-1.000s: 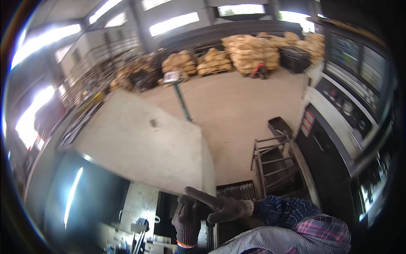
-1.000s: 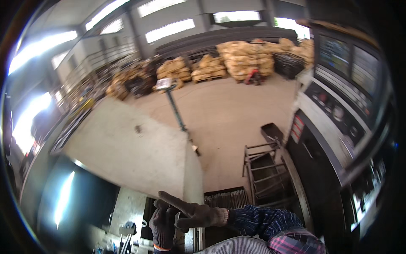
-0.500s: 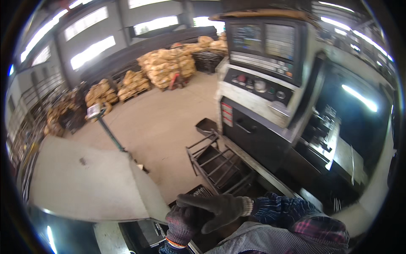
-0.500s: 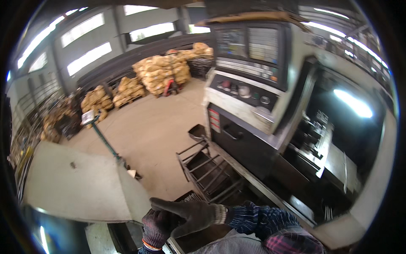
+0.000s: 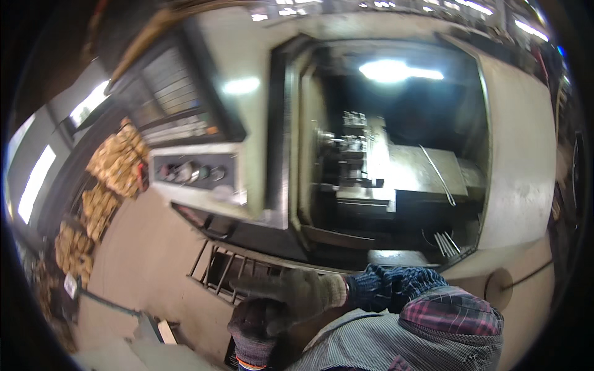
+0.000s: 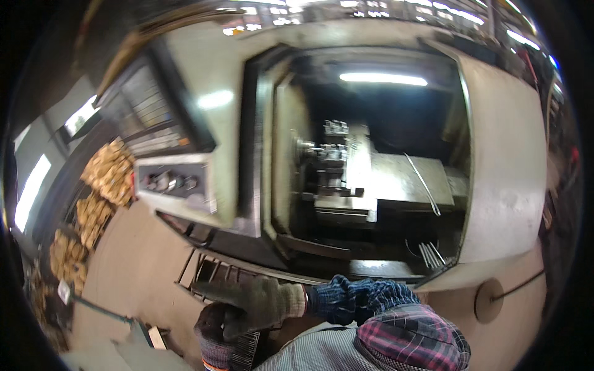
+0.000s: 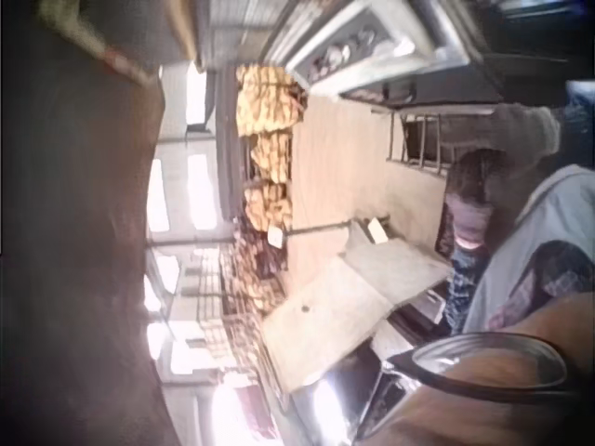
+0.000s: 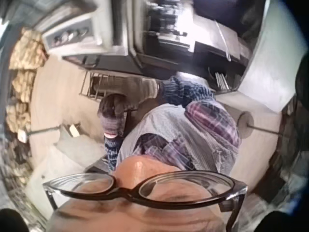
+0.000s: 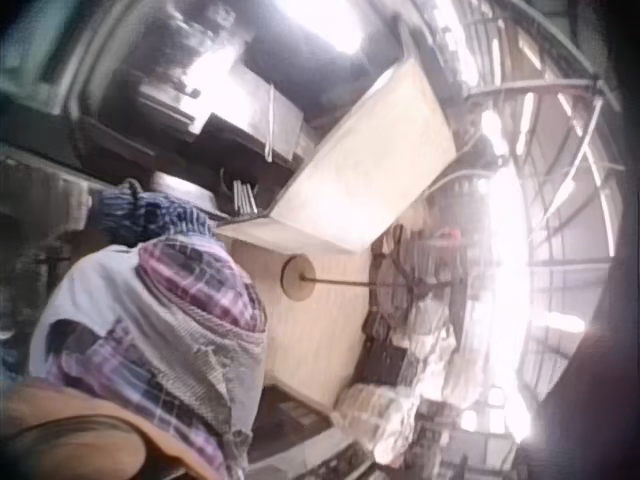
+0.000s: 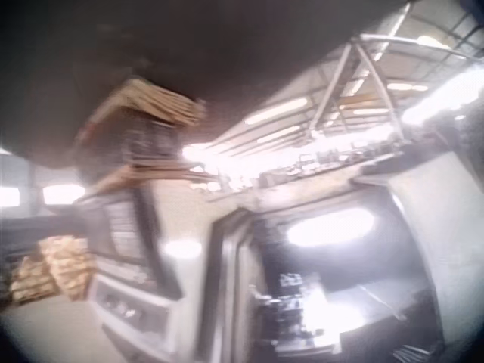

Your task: The person operates a metalworking machine, repeatedly inserting metal rods into the chuck, adjusting the tooling, and removing finished pieces. They place the finished pieces into a nearby metal rack. The process is repeated multiple times throughout the clip.

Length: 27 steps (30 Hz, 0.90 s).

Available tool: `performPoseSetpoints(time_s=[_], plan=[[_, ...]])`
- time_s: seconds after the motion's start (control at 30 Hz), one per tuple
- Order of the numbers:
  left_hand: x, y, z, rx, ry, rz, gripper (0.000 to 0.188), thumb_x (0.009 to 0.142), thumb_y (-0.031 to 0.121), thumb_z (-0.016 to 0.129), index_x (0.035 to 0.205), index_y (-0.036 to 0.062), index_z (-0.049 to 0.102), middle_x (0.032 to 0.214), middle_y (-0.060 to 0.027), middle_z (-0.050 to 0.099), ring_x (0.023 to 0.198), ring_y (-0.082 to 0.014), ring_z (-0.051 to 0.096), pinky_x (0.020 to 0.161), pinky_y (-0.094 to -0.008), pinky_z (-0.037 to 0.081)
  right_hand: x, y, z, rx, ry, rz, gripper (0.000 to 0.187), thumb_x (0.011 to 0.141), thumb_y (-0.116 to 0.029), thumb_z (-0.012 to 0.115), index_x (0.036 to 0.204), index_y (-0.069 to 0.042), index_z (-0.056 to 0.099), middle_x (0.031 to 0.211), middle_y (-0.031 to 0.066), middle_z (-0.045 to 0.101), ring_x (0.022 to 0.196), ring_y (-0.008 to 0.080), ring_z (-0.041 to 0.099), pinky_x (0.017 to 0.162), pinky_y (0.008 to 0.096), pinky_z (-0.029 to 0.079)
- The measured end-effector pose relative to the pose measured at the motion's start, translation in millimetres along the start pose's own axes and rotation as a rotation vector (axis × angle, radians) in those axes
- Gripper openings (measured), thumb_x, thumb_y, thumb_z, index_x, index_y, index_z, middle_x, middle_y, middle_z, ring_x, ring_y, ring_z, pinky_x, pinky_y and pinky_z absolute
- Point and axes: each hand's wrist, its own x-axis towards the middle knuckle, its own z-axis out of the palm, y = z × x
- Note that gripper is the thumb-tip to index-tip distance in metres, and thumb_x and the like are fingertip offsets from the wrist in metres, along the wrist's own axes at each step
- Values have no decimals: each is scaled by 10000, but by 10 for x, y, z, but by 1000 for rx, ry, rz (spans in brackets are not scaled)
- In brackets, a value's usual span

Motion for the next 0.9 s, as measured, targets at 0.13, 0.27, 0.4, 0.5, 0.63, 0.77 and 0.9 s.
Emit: performPoseSetpoints(time_s=[0.13, 0.27, 0.4, 0.5, 0.63, 0.77, 0.9], plan=[[527, 81, 478, -112, 26, -131, 331, 956, 236, 683, 1182, -6, 674, 1017, -162, 724, 906, -295, 693, 834, -376, 541, -510, 464, -741, -72, 305, 168, 1052, 793, -350, 863, 1604, -82, 248, 1472, 213, 521, 1091, 285, 704, 894, 368, 594], [1076, 207, 922, -327, -7, -314, 320, 1001, 185, 624, 1244, -23, 640, 1151, -156, 705, 992, -277, 680, 891, -390, 531, -1282, 1111, -1373, 23, 739, 277, 965, 826, -130, 834, 1594, -64, 254, 1508, 190, 486, 1178, 228, 644, 923, 329, 575], [1480, 234, 1350, -385, -62, -170, 359, 1012, 209, 629, 1279, -32, 615, 1173, -167, 662, 1032, -248, 645, 929, -368, 517, -2240, 1891, -1737, -404, 1268, 499, 758, 890, -138, 789, 1527, -39, 391, 1445, 192, 543, 1163, 210, 653, 920, 324, 569], [1580, 129, 1617, -500, -134, -219, 404, 1017, 250, 634, 1293, -43, 609, 1188, -176, 667, 1032, -262, 664, 927, -383, 535, -2845, 2052, -1715, -422, 1426, 996, 700, 922, -259, 751, 1512, -75, 424, 1417, 219, 548, 1123, 300, 680, 893, 376, 574], [1753, -52, 1800, -439, -199, -137, 379, 1021, 237, 620, 1298, -22, 619, 1207, -150, 676, 967, -205, 664, 873, -353, 549, -3668, 2310, -1506, -753, 856, 1816, 919, 854, -416, 750, 1598, -166, 272, 1585, 235, 319, 1437, 412, 363, 1169, 529, 311], [1928, -133, 1926, -490, -230, -88, 348, 1013, 199, 627, 1295, -5, 630, 1205, -134, 678, 954, -172, 658, 861, -332, 550, -4464, 2455, -1358, -1000, 458, 2208, 942, 834, -402, 745, 1609, -215, 243, 1675, 215, 161, 1539, 445, 160, 1218, 638, 118], [2002, -212, 1900, -458, -214, -94, 351, 1005, 204, 647, 1290, -1, 635, 1201, -131, 680, 937, -179, 662, 858, -336, 550, -5070, 2376, -1248, -976, 269, 2335, 569, 996, -325, 538, 1538, -286, 371, 1573, 178, 371, 1431, 402, 366, 1103, 635, 313]])
